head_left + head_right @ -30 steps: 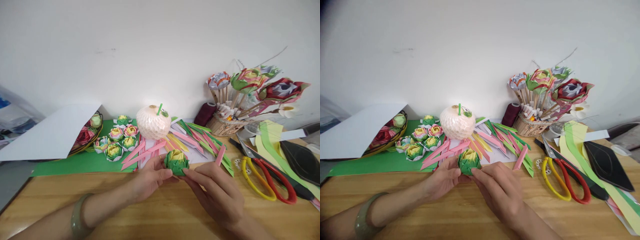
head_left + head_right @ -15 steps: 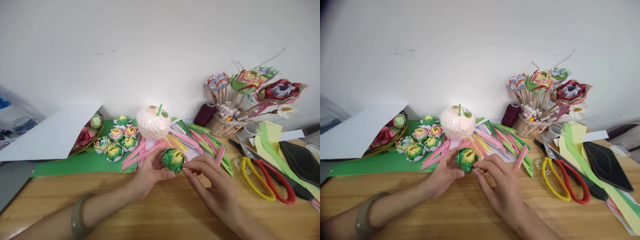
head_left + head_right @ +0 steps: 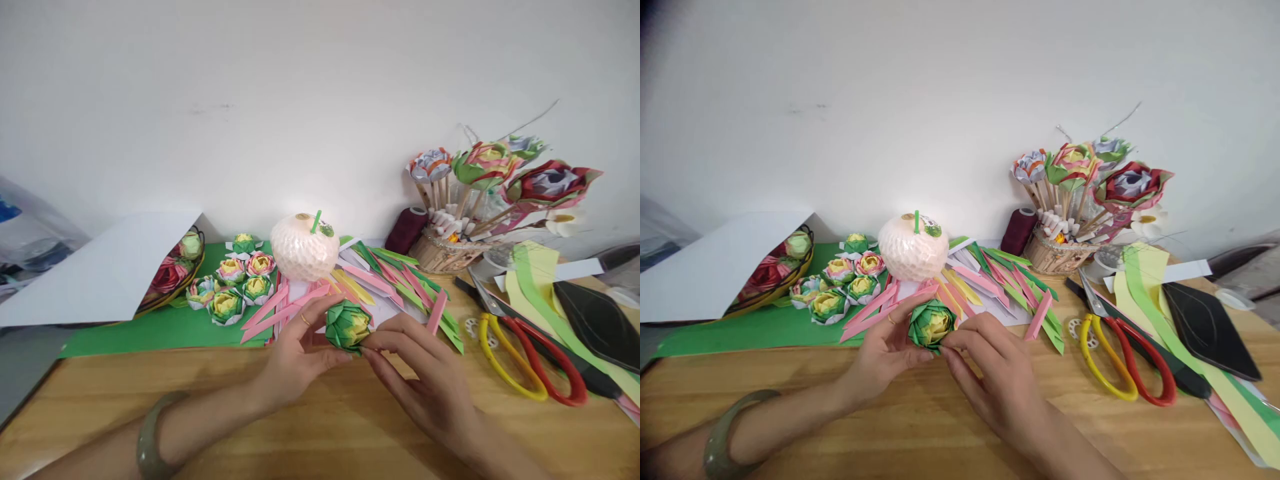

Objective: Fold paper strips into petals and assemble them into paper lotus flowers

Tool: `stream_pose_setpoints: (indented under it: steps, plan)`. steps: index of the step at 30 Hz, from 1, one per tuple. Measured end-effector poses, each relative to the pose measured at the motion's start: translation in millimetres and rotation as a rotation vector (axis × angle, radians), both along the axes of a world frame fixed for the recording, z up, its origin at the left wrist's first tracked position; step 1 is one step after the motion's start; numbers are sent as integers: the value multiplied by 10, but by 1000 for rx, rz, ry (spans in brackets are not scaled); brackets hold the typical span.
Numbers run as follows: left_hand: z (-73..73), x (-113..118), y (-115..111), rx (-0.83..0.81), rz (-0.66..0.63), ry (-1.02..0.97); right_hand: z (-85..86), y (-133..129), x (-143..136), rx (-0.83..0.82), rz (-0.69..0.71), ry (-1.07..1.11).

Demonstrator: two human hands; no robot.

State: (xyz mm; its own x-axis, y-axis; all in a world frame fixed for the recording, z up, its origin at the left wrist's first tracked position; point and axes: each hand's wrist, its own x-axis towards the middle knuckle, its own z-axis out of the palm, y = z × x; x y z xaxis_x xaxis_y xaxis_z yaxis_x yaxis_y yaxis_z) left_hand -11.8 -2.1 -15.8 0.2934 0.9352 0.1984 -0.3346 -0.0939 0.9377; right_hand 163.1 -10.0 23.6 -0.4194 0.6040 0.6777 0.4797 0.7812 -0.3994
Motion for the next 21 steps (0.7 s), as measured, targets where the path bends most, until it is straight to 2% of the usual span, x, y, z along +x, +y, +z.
stream_pose_setpoints:
  steps: [5, 9, 15, 21]
  plan:
    - [-18, -47, -39, 126, -37, 150, -27, 11, 23, 96, -31, -80]
    - [-20, -58, -48, 148, -70, 148, -30, 18, 16, 100, -46, -79]
    - [-2, -37, -18, 106, -84, 19, 29, 6, -10, -56, 11, 22]
    - [-11, -24, 8, 18, -43, -39, 66, 13, -28, -152, 70, 47]
